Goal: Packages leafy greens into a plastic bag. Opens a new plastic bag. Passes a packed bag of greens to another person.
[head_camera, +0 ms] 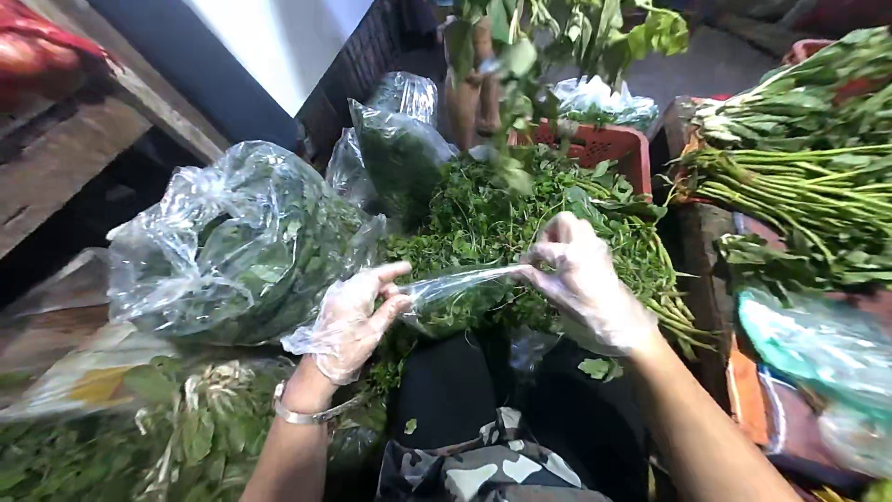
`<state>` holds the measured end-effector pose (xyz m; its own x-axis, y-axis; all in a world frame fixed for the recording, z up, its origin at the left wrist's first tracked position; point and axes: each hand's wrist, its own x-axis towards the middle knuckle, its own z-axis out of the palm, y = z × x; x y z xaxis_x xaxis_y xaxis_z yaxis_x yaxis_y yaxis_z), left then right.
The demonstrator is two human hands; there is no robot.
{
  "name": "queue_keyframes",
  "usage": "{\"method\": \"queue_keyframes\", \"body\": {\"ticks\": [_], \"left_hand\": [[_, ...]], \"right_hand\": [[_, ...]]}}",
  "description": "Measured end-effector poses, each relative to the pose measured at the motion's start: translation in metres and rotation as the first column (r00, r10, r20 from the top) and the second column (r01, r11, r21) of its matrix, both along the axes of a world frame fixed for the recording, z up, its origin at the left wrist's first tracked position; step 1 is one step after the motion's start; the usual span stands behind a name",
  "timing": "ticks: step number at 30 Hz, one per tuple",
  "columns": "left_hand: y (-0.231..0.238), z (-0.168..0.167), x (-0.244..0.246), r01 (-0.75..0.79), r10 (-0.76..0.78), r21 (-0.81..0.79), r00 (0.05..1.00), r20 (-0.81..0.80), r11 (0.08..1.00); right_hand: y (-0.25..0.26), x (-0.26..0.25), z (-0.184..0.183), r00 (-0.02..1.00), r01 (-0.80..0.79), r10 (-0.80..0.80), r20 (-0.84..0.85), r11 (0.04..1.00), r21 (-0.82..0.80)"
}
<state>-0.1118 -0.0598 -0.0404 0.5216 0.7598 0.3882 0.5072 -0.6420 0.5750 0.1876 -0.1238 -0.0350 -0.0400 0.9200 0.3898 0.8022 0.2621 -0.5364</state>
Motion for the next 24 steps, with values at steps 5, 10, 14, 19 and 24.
{"method": "queue_keyframes", "body": {"ticks": [5, 10, 14, 19, 24], "left_hand": [[0.003, -0.047, 0.01, 0.106, -0.013, -0.254, 0.939, 0.343, 0.961], [-0.009, -0.06, 0.046, 0.551, 0.255, -0.365, 0.269, 0.929, 0.75], [-0.011, -0.053, 0.057, 0.439, 0.095, -0.353, 0.508, 0.856, 0.826], [-0.015, -0.053, 0.065, 0.314, -0.079, -0.2, 0.691, 0.719, 0.928], [-0.013, -0.058, 0.062, 0.486, -0.092, -0.234, 0.557, 0.825, 0.842]], "right_hand": [[0.01, -0.032, -0.034, 0.167, -0.342, 0.215, -0.962, 0.928, 0.148], [0.02, -0.077, -0.055, 0.004, -0.335, 0.047, -0.999, 0.941, 0.042], [0.016, -0.076, -0.041, 0.323, -0.243, 0.024, -0.946, 0.968, -0.058], [0.01, -0.076, -0.035, 0.335, -0.239, -0.037, -0.941, 0.963, -0.123], [0.01, -0.082, -0.035, 0.407, -0.142, -0.142, -0.902, 0.966, -0.216]]}}
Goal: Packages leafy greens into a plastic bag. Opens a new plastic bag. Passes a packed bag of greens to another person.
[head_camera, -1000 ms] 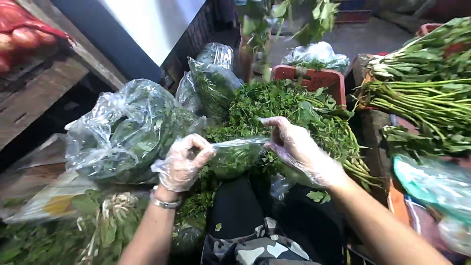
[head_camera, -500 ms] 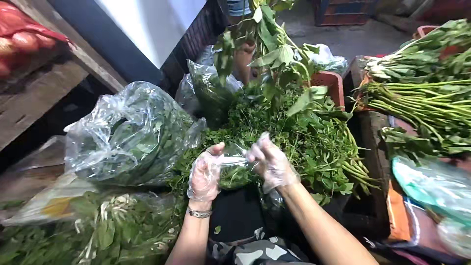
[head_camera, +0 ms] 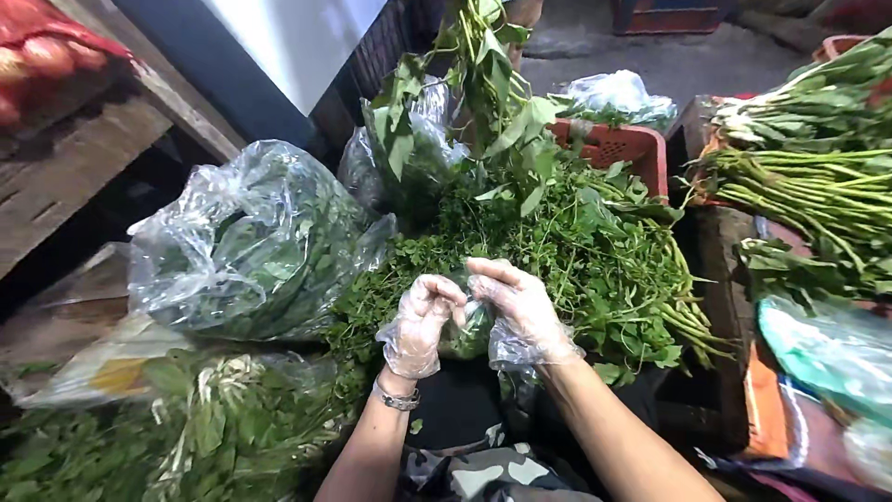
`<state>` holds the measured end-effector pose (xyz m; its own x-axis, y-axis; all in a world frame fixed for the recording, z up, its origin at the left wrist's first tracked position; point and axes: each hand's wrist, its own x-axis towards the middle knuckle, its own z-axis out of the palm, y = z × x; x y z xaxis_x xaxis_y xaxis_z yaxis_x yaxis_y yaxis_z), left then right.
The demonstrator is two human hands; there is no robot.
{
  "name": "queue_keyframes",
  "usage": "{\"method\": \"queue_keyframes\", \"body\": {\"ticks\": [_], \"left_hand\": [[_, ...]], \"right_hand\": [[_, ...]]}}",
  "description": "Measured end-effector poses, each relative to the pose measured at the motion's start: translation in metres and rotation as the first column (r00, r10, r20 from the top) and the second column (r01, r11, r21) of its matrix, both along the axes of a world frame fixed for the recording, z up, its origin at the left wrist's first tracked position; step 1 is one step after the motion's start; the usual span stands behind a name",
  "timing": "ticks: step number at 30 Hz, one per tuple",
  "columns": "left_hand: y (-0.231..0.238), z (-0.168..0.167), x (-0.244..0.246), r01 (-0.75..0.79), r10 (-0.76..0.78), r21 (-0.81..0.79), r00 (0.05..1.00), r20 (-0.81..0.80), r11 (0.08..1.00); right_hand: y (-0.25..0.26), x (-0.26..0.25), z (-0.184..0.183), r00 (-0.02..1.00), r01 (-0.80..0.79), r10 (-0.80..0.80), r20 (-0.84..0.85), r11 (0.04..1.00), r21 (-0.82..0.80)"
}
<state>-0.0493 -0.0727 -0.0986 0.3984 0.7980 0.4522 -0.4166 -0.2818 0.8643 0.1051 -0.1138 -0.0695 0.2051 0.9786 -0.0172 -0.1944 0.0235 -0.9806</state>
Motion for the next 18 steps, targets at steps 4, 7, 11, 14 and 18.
{"method": "queue_keyframes", "body": {"ticks": [4, 7, 11, 14, 18], "left_hand": [[-0.002, 0.014, -0.005, 0.067, -0.097, -0.2, 0.985, -0.144, 0.978], [0.001, 0.025, -0.011, 0.099, -0.18, -0.332, 0.958, -0.223, 0.938], [0.002, 0.027, -0.014, 0.033, -0.12, -0.356, 0.967, -0.225, 0.934], [-0.003, 0.019, -0.01, -0.027, -0.036, -0.305, 0.98, -0.198, 0.952], [-0.01, 0.017, -0.012, -0.051, 0.02, -0.116, 0.966, -0.256, 0.992]], "right_hand": [[-0.003, -0.01, 0.003, 0.997, 0.044, -0.048, 0.067, 0.998, 0.052], [-0.004, -0.007, 0.004, 0.985, -0.025, 0.009, 0.174, 0.995, 0.093], [-0.006, 0.004, 0.006, 0.945, -0.235, 0.181, 0.271, 0.955, 0.183], [-0.004, 0.001, 0.006, 0.963, -0.178, 0.145, 0.228, 0.975, 0.132], [-0.002, -0.007, 0.004, 0.957, -0.083, 0.067, 0.281, 0.996, 0.042]]}}
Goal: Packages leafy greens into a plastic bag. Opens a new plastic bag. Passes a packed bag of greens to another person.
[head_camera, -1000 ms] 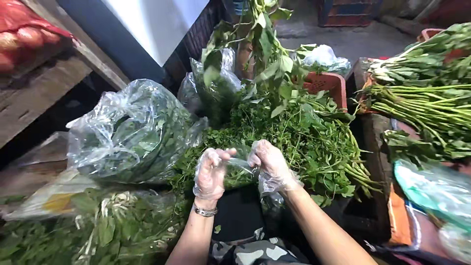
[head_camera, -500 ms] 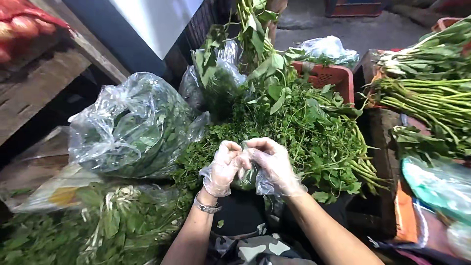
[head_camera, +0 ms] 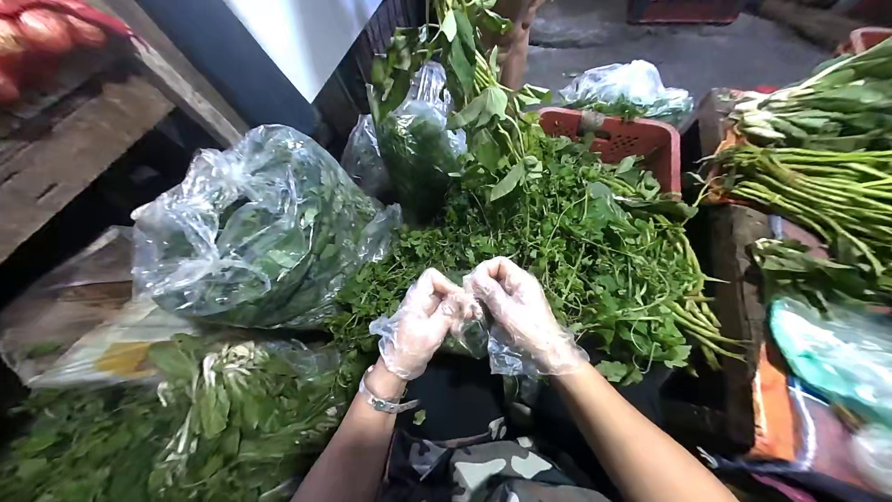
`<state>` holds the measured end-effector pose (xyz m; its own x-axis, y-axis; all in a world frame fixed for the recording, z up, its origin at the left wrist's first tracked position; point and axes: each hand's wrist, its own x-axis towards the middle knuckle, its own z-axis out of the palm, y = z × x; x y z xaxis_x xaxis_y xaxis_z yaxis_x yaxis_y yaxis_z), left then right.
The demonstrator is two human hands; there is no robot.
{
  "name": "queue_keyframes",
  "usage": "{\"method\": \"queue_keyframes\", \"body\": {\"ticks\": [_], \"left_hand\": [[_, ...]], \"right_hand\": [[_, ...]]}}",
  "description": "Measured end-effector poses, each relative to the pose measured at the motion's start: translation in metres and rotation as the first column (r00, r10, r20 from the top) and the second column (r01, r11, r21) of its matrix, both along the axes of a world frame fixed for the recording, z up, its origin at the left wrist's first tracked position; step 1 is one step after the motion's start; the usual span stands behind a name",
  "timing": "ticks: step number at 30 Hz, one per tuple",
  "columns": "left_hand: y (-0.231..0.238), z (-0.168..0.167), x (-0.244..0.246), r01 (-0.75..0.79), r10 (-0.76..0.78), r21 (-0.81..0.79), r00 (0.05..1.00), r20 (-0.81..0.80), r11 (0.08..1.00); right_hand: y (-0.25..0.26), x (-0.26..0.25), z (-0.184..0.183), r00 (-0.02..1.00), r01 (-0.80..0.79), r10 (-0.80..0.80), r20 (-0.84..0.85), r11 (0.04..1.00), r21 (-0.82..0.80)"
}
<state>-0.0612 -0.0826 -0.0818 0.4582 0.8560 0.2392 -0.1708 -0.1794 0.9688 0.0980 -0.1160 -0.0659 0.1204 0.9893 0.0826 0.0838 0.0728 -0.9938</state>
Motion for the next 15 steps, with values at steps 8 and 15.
{"method": "queue_keyframes", "body": {"ticks": [8, 15], "left_hand": [[-0.01, 0.001, -0.018, 0.003, 0.556, 0.869, 0.768, -0.319, 0.495], [-0.007, 0.01, -0.024, 0.076, 0.605, 0.875, 0.693, -0.392, 0.479]], "right_hand": [[0.009, 0.0, 0.007, 0.973, -0.218, 0.231, 0.026, 0.943, -0.252], [0.014, -0.002, 0.009, 0.937, -0.263, 0.161, -0.309, 0.908, -0.327]]}}
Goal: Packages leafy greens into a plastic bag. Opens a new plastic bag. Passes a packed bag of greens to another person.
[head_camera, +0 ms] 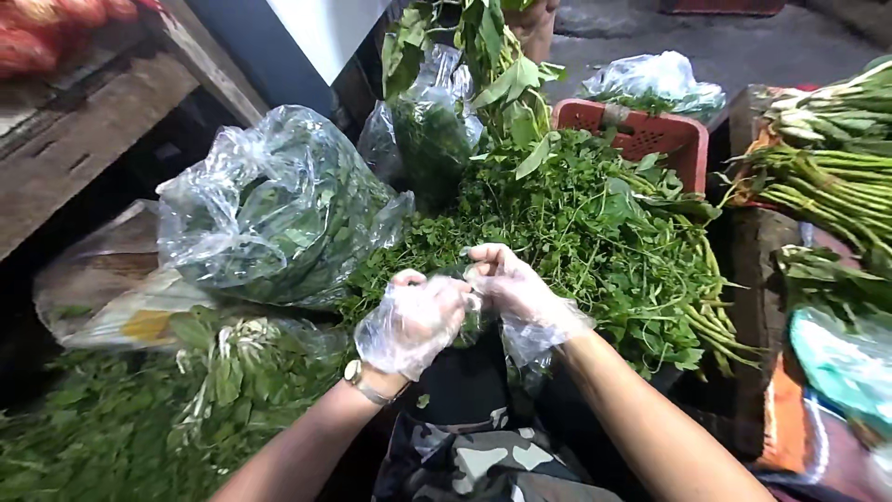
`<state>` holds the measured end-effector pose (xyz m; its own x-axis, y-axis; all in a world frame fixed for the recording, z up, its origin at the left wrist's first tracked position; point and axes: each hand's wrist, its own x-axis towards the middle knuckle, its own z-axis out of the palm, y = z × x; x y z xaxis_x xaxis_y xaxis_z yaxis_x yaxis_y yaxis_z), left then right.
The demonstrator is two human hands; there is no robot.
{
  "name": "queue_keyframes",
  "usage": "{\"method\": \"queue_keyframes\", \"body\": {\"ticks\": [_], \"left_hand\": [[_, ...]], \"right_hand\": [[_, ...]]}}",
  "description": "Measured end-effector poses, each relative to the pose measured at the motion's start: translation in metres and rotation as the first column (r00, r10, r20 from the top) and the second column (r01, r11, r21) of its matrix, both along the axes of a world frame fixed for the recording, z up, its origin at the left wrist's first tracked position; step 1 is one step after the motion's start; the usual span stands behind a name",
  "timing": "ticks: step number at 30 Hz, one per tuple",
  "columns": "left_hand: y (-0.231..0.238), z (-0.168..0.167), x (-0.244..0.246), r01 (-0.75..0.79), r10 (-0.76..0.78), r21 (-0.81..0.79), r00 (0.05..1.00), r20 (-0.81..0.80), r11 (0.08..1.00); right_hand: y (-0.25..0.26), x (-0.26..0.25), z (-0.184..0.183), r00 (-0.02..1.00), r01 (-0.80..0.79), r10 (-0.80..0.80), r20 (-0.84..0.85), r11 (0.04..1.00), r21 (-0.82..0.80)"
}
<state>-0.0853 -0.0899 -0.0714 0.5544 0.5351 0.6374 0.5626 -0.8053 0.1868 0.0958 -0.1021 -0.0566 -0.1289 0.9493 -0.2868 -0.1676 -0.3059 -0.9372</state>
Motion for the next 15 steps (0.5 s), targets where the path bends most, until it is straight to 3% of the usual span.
{"method": "queue_keyframes", "body": {"ticks": [1, 2, 3, 4, 5, 6, 7, 9, 11, 15], "left_hand": [[0.0, 0.01, 0.002, -0.053, 0.049, -0.175, 0.998, -0.029, 0.983], [0.002, 0.024, 0.002, -0.081, 0.064, -0.41, 0.996, -0.054, 0.908], [0.007, 0.038, 0.001, -0.072, 0.048, -0.67, 0.997, -0.054, 0.739], [0.014, 0.048, 0.0, -0.02, 0.039, -0.861, 0.999, 0.0, 0.508], [0.02, 0.052, -0.001, 0.095, 0.063, -0.952, 0.991, 0.118, 0.292], [0.022, 0.051, 0.0, 0.235, 0.11, -0.963, 0.962, 0.25, 0.136], [0.022, 0.048, 0.001, 0.348, 0.151, -0.937, 0.925, 0.349, 0.037], [0.02, 0.042, 0.003, 0.485, 0.197, -0.874, 0.861, 0.468, -0.043], [0.018, 0.036, 0.006, 0.522, 0.221, -0.852, 0.835, 0.504, -0.032], [0.012, 0.034, 0.015, 0.492, 0.249, -0.87, 0.841, 0.481, 0.018]], "right_hand": [[-0.003, 0.001, -0.002, 1.0, -0.008, 0.008, -0.022, 0.999, 0.034], [-0.007, 0.002, -0.007, 0.999, -0.017, 0.02, -0.029, 0.995, 0.098], [-0.01, 0.003, -0.014, 0.999, -0.005, 0.012, -0.041, 0.986, 0.165], [-0.012, 0.004, -0.019, 0.998, 0.027, -0.014, -0.059, 0.976, 0.216], [-0.013, 0.005, -0.023, 0.996, 0.074, -0.059, -0.068, 0.965, 0.25], [-0.015, 0.008, -0.027, 0.993, 0.116, -0.109, -0.04, 0.945, 0.306], [-0.016, 0.013, -0.032, 0.984, 0.148, -0.176, 0.03, 0.897, 0.417], [-0.023, 0.024, -0.042, 0.917, 0.167, -0.367, 0.156, 0.708, 0.686], [-0.035, 0.031, -0.04, 0.877, 0.131, -0.449, 0.173, 0.569, 0.812], [-0.048, 0.025, -0.034, 0.85, -0.056, -0.429, 0.305, 0.501, 0.864]]}}
